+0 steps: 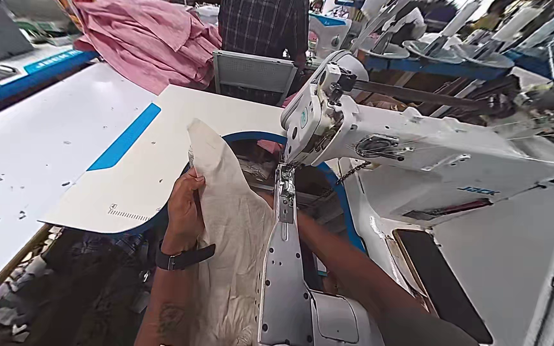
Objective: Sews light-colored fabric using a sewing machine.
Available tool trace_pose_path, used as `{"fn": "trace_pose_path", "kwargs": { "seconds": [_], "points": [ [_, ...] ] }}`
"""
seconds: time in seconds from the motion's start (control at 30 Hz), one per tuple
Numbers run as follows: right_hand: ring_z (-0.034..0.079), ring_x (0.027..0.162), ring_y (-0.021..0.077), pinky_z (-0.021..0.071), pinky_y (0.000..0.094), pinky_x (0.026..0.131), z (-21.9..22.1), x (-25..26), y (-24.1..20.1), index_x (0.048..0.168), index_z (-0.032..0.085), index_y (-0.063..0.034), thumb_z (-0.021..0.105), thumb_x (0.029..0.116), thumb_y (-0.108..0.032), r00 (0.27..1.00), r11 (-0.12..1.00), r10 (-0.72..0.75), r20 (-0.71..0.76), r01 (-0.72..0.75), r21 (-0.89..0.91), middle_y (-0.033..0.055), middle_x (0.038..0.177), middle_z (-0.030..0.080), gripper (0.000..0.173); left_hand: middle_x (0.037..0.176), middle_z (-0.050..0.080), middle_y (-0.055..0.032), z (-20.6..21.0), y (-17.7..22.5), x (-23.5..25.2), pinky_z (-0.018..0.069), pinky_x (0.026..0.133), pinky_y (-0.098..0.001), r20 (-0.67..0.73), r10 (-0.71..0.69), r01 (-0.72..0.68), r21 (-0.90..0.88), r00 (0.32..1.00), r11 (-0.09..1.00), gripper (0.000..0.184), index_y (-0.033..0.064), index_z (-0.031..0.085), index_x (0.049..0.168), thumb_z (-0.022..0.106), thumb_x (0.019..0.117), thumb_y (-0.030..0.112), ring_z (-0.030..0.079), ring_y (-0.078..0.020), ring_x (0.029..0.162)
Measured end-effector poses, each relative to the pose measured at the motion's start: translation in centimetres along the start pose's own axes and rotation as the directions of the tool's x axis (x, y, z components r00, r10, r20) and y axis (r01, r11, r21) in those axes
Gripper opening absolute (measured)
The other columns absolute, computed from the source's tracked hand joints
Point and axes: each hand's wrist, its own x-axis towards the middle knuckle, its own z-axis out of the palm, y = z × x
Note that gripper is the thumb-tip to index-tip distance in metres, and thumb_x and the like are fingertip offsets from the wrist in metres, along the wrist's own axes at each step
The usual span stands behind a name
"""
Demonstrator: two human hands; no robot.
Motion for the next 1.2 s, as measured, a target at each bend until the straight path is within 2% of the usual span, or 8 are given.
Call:
{"fn": "trace_pose_path", "kwargs": {
  "seconds": [0.13, 0.3, 0.47, 0.53, 0.63, 0.73, 0.97, 1.2],
  "points": [
    [0.057, 0.13, 0.0236, 0.042, 0.0388, 0.111, -10.5, 0.7, 1.4, 0.14, 0.052, 0.0082, 0.042, 0.1112, -0.026, 0.961, 0.667, 0.031, -0.274, -0.224, -0.711, 0.0221, 0.138, 0.059, 0.046, 0.065, 0.049, -0.0048, -2.2, -3.4, -1.1, 0.0431, 0.061, -0.0356, -0.223, 0.167, 0.128, 0.885, 0.96, 0.448, 0.025, 0.0006, 0.055, 0.083, 0.043, 0.1022, 0.01, 0.052, -0.0162, 0.062],
    [0.054, 0.128, 0.0507, 0.0442, 0.0677, 0.099, -9.4, -9.4, 2.7, 0.121, 0.063, 0.0099, 0.06, 0.1009, -0.033, 0.817, -0.024, 0.406, -0.409, -0.437, -0.899, 0.034, 0.132, 0.058, 0.047, 0.106, 0.068, -0.0308, -6.4, -8.4, -10.2, 0.0465, 0.092, -0.0667, -0.325, -0.755, 0.317, 0.934, 0.57, -0.163, 0.035, -0.008, 0.069, 0.104, 0.052, 0.1043, 0.022, 0.064, -0.0481, 0.108],
    [0.069, 0.097, 0.0434, 0.0519, 0.0578, 0.085, -5.2, -13.8, 0.4, 0.124, 0.06, 0.0071, 0.055, 0.0982, -0.005, 0.934, 0.276, -0.099, -0.344, -0.307, -0.911, 0.0261, 0.102, 0.07, 0.029, 0.078, 0.062, -0.0096, -3.4, -8.6, -6.1, 0.0494, 0.07, -0.0414, 0.077, -0.769, 0.37, 0.843, 0.634, 0.389, 0.027, -0.0006, 0.068, 0.09, 0.052, 0.1046, 0.016, 0.058, -0.0189, 0.071],
    [0.066, 0.057, 0.0317, 0.0537, 0.0478, 0.051, -2.4, -14.5, 1.6, 0.124, 0.066, 0.0055, 0.059, 0.0881, -0.003, 0.763, 0.25, -0.635, -0.123, 0.053, -0.967, 0.0155, 0.074, 0.069, 0.038, 0.103, 0.07, -0.0038, 1.7, -5.6, -4.0, 0.0533, 0.08, -0.0218, 0.285, -0.717, 0.474, 0.589, 0.636, 0.654, 0.037, -0.0016, 0.06, 0.134, 0.04, 0.1065, 0.013, 0.064, -0.0008, 0.084],
    [0.055, 0.046, 0.0162, 0.0448, 0.0266, 0.041, -1.8, -15.3, 4.7, 0.103, 0.076, -0.0038, 0.059, 0.0846, -0.004, 0.498, -0.064, -0.842, 0.207, 0.289, -0.955, 0.0074, 0.067, 0.061, 0.025, 0.086, 0.067, 0.0005, 5.0, -3.6, -4.8, 0.0542, 0.06, -0.019, 0.444, -0.773, 0.64, 0.442, 0.452, 0.628, 0.055, 0.0031, 0.023, 0.16, 0.032, 0.106, 0.009, 0.063, -0.0026, 0.065],
    [0.053, 0.052, 0.0121, 0.0421, 0.0197, 0.046, -2.5, -14.9, 5.2, 0.084, 0.071, -0.012, 0.056, 0.087, -0.004, 0.424, -0.156, -0.849, 0.316, 0.369, -0.916, 0.0042, 0.07, 0.059, 0.018, 0.08, 0.07, 0.0006, 4.8, -6.7, -4.3, 0.0552, 0.061, -0.027, 0.207, -0.439, 0.152, 0.742, 0.874, 0.653, 0.034, 0.0002, 0.066, 0.128, 0.05, 0.1004, 0.011, 0.065, -0.0076, 0.065],
    [0.066, 0.089, 0.0428, 0.0474, 0.0602, 0.082, -9.2, -13.8, 0.8, 0.11, 0.066, 0.0086, 0.067, 0.0997, -0.031, 0.887, 0.474, -0.102, -0.45, -0.355, -0.806, 0.0263, 0.09, 0.068, 0.041, 0.095, 0.07, -0.0196, 7.5, -9.3, -5.7, 0.053, 0.074, -0.0528, 0.185, -0.38, -0.063, 0.948, 0.906, 0.311, 0.062, 0.0072, 0.046, 0.155, 0.053, 0.1026, 0.04, 0.068, -0.0382, 0.083],
    [0.068, 0.066, 0.0192, 0.053, 0.0308, 0.059, -4.9, -12.5, 1.7, 0.096, 0.079, -0.0018, 0.062, 0.0901, -0.017, 0.548, 0.311, -0.815, -0.191, 0.134, -0.941, 0.012, 0.078, 0.074, 0.024, 0.13, 0.062, -0.029, 6.1, -10.1, -4.5, 0.0551, 0.085, -0.0523, 0.364, -0.174, -0.28, 0.883, 0.915, 0.376, 0.057, 0.0039, 0.069, 0.128, 0.064, 0.0926, 0.048, 0.065, -0.0444, 0.107]
  ]
}}
